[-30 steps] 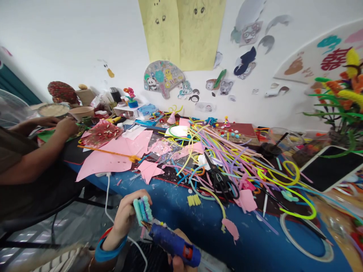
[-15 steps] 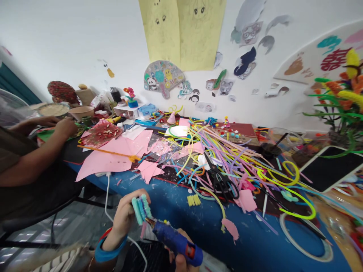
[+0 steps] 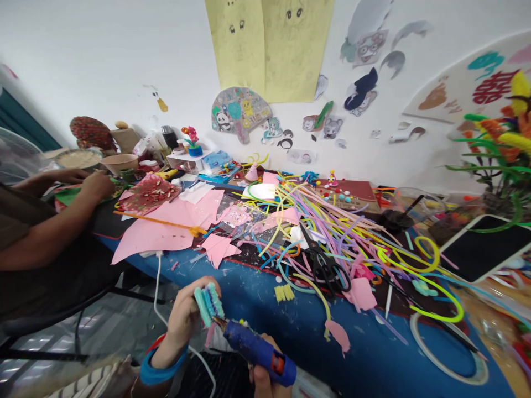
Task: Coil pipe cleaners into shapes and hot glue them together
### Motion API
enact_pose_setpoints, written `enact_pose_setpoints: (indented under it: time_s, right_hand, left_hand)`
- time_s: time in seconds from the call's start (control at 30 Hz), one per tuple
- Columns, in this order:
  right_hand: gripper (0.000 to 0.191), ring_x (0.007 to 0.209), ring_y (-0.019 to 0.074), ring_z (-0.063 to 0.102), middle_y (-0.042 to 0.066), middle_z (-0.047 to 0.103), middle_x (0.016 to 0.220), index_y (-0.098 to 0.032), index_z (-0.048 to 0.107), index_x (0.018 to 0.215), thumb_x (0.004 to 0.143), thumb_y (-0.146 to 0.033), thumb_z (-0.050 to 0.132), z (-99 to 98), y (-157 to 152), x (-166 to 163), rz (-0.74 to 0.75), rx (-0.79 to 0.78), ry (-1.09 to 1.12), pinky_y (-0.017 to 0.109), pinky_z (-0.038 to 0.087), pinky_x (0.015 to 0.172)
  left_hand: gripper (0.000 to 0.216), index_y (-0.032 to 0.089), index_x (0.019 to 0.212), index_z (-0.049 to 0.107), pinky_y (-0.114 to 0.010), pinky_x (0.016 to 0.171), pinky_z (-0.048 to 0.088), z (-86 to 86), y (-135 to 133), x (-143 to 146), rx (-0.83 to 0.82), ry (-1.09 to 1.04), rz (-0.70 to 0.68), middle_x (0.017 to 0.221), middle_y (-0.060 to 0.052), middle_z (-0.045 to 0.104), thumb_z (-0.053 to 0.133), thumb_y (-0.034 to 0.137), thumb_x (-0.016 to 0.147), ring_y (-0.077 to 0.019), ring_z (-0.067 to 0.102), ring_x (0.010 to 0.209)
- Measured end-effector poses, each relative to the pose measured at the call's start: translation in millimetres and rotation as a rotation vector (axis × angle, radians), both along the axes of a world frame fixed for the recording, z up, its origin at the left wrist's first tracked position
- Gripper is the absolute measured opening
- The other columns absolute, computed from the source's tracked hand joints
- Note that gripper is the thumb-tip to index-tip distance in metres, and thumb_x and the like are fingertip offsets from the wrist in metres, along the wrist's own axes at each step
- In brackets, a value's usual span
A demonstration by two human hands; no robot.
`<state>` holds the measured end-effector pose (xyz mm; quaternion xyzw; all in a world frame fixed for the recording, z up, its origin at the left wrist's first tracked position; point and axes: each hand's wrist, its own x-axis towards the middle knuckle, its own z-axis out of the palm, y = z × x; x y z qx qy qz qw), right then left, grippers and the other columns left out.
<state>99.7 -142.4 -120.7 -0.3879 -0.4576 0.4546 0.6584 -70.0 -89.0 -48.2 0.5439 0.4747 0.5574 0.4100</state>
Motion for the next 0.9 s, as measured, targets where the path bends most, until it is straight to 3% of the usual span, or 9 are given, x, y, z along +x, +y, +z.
enact_pose_setpoints:
  time_s: [0.2, 0.53, 0.63, 0.9]
  right_hand:
    - [0.042, 0.039, 0.015, 0.044, 0.0, 0.055, 0.056, -0.023, 0.06, 0.072, 0.088, -0.059, 0.047, 1.4, -3.1, 4.0, -0.019, -0.082, 0.014, 0.028, 0.035, 0.039]
    - [0.044, 0.044, 0.0179, 0.046, 0.001, 0.052, 0.056, -0.025, 0.064, 0.074, 0.089, -0.061, 0.044, 26.0, 0.2, 1.0, 0.025, 0.051, -0.099, 0.03, 0.038, 0.042]
    - [0.04, 0.043, 0.0168, 0.042, 0.0, 0.053, 0.058, -0.025, 0.065, 0.081, 0.09, -0.058, 0.044, 24.4, 0.7, 1.9, 0.016, 0.055, -0.12, 0.029, 0.035, 0.041]
    - [0.039, 0.041, 0.0161, 0.041, -0.002, 0.046, 0.051, -0.025, 0.055, 0.068, 0.089, -0.057, 0.048, 12.5, 0.9, 3.5, 0.031, 0.008, -0.048, 0.029, 0.032, 0.043]
  left_hand:
    - [0.018, 0.015, 0.07, 0.056, -0.028, 0.053, 0.032, -10.3, -1.1, 0.8, -0.05, -0.117, 0.03, 0.065, -0.002, 0.05, 0.04, 0.016, 0.063, -0.0156, 0.041, 0.058]
    - [0.017, 0.015, 0.069, 0.056, -0.027, 0.052, 0.032, -8.1, 0.8, -0.3, -0.064, -0.127, 0.055, 0.061, 0.0, 0.048, 0.041, 0.018, 0.063, -0.0149, 0.04, 0.056]
    - [0.017, 0.015, 0.069, 0.056, -0.027, 0.052, 0.032, -8.2, 0.2, -0.4, -0.051, -0.127, 0.057, 0.062, -0.001, 0.049, 0.041, 0.017, 0.063, -0.015, 0.04, 0.055]
    - [0.018, 0.015, 0.068, 0.056, -0.028, 0.054, 0.033, -6.6, -0.9, -1.1, -0.043, -0.117, 0.065, 0.063, -0.002, 0.05, 0.04, 0.018, 0.062, -0.0161, 0.042, 0.058]
